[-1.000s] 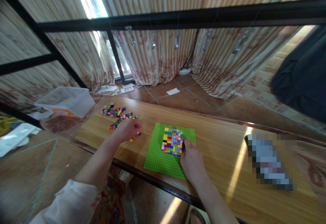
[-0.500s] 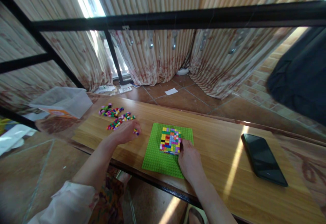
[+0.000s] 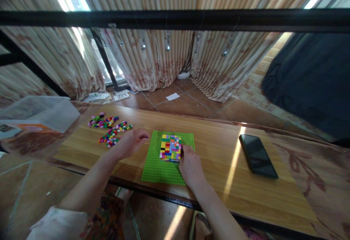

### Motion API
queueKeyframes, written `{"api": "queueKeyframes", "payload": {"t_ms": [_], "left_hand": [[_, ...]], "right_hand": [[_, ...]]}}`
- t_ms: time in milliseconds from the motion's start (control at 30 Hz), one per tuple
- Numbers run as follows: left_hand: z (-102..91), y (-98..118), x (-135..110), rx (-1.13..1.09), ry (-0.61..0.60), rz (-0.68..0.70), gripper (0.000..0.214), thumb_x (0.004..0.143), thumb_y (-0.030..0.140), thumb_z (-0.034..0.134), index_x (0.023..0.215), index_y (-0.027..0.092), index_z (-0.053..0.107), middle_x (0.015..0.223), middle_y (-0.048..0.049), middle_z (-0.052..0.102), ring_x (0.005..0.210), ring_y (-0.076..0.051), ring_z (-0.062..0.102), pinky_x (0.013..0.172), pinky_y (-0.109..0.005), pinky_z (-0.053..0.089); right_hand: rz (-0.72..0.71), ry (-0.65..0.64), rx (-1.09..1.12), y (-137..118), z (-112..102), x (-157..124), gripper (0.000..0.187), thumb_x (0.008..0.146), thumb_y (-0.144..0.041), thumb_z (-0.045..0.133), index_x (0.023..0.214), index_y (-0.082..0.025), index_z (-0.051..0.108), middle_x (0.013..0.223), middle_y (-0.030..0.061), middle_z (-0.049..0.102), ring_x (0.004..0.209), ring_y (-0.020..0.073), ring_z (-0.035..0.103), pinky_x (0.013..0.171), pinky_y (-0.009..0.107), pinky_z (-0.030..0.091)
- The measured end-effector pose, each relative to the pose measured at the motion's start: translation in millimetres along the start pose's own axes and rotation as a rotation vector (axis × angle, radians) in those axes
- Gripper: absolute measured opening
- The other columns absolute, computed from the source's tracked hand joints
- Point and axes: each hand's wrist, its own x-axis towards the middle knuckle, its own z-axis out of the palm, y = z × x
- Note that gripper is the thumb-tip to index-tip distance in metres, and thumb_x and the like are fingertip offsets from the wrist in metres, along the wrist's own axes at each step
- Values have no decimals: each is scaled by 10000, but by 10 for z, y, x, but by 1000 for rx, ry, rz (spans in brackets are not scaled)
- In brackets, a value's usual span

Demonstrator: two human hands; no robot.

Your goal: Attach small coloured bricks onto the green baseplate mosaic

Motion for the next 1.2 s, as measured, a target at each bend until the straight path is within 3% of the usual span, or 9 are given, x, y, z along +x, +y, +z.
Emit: {"api": "queueKeyframes", "payload": {"t_ms": [133, 467, 733, 1000, 1200], "left_hand": [[99, 98, 53, -136, 69, 11, 158, 814, 101, 495, 824, 170, 637, 828, -23, 674, 788, -152, 617, 742, -268, 470], [309, 477, 92, -418, 185, 217, 186, 830, 79, 535, 841, 171, 697, 917, -41, 658, 874, -131, 630, 819, -257, 497], [376, 571, 77, -302, 160, 287, 185, 882, 139, 526, 1020, 189, 639, 1003, -31, 686, 951, -138, 635, 872, -276, 509], [486, 674, 80, -58, 153, 370, 183, 929, 241, 491, 1042, 185, 624, 964, -42, 700, 907, -169, 638, 875, -326, 512], [542, 679, 123, -8, 182, 370, 188, 898, 227, 545, 1064, 170, 612, 982, -49, 705, 899, -174, 641, 865, -327, 518]], "right_hand": [[6, 8, 1, 2, 7, 6, 295, 838, -30, 402, 1033, -126, 601, 996, 113, 653, 882, 181, 611, 790, 249, 421], [11, 19, 0, -13, 7, -4, 349, 829, -27, 394, 1098, -102, 605, 1036, 140, 657, 886, 204, 621, 798, 279, 436], [-6, 24, 11, -23, -3, -3, 356, 807, -6, 406, 1084, -102, 607, 1026, 133, 655, 906, 198, 613, 812, 268, 435], [-21, 27, 21, -25, -2, -6, 332, 814, -4, 399, 1061, -96, 601, 1005, 133, 653, 913, 201, 610, 816, 272, 436], [-5, 41, 13, -23, 3, -8, 332, 798, -1, 420, 1056, -108, 600, 994, 128, 659, 899, 201, 614, 805, 272, 436]]}}
